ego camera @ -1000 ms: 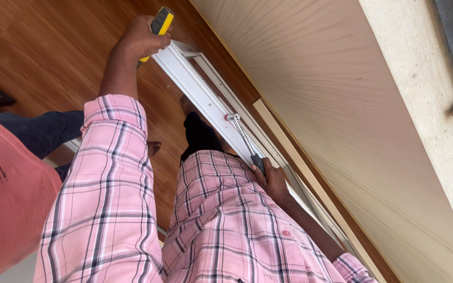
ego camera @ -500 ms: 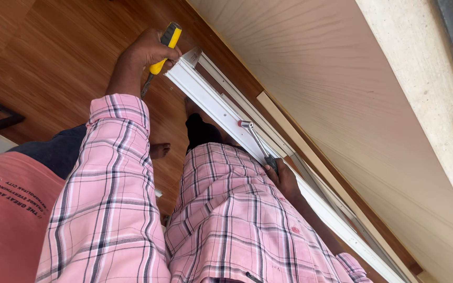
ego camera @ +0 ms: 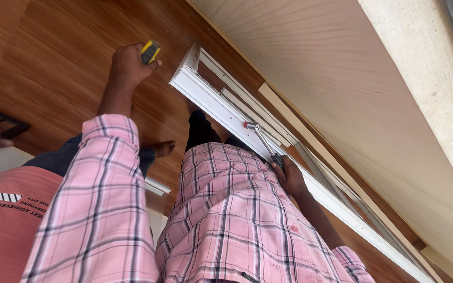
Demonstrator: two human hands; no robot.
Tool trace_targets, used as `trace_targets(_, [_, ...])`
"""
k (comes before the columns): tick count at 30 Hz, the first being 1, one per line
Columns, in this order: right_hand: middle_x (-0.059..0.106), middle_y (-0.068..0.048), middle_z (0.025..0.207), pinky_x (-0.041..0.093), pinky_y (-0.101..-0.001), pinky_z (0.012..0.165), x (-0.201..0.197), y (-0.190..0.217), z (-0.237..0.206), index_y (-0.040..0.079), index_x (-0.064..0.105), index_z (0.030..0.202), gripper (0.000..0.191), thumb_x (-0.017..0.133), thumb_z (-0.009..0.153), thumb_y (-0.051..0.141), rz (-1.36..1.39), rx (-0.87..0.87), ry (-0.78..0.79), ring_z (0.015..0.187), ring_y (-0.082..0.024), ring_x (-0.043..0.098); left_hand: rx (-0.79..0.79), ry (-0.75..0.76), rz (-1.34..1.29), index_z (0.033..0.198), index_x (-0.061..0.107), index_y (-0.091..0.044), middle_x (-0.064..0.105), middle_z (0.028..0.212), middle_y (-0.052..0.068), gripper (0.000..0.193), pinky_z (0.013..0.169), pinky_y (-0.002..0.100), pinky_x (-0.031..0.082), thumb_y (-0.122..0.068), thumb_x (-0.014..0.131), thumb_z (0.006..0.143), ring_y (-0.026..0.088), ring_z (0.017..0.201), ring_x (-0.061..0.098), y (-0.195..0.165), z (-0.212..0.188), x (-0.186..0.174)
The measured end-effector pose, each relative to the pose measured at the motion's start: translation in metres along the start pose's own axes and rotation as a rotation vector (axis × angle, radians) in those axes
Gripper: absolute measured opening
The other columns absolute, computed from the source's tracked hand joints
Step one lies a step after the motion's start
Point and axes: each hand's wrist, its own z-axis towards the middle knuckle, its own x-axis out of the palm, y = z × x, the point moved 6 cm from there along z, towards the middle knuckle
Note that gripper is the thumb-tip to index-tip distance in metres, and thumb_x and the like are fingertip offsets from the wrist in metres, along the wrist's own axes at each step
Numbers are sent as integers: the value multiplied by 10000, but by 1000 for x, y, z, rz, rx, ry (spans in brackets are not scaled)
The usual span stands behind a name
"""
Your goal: The person unpacks a plastic bag, then assembles a white window frame using a rubber mallet and a utility knife. They fit frame pieces together, tap them into place, and trim excess material. A second person assists by holding a glass pane.
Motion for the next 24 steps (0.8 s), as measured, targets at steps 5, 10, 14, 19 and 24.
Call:
trace_targets(5, [665, -222, 1003, 498, -501, 815, 4, -5, 1, 53, 542, 1157, 427, 554, 1013, 455, -39, 2, 4, 961, -415, 647, 122, -230, -390, 1085, 678, -73, 721, 1173, 191, 289, 924, 458, 609, -249, 867, 955, 317, 1105, 716, -31, -58, -37])
trace_targets(10, [663, -231, 975, 495, -508, 797, 2, -2, 1, 36, 537, 1170, 440, 556, 1011, 446, -18, -63, -54, 931, -429, 644, 412, -431, -326, 1199, 673, -44, 565, 1342, 296, 403, 960, 497, 539, -142, 873, 863, 434, 1244, 560, -91, -132, -84])
trace_targets(14, [662, -235, 950, 493, -513, 791, -3, 1, 1, 43, 548, 1146, 418, 557, 1021, 441, -32, -86, -87, 917, -437, 644, 429, -357, -361, 1208, 653, -65, 691, 1314, 168, 386, 1074, 443, 570, -155, 884, 912, 332, 1284, 667, -114, -168, -92])
trace_targets(19, [660, -231, 938, 494, -512, 793, -7, -1, 1, 32, 552, 1139, 414, 570, 1022, 429, -35, -106, -116, 910, -431, 644, 508, -416, -177, 1002, 627, -102, 749, 1045, 78, 242, 1156, 526, 510, -101, 844, 897, 262, 1110, 737, -133, -195, -72])
trace_targets(24, [663, -210, 918, 491, -511, 789, -6, -5, 0, 32, 562, 1115, 402, 596, 1015, 420, -45, -111, -190, 897, -418, 642, 487, 36, -11, 1173, 645, -111, 719, 950, 71, 408, 694, 378, 607, -257, 878, 871, 231, 804, 732, -164, -195, 9])
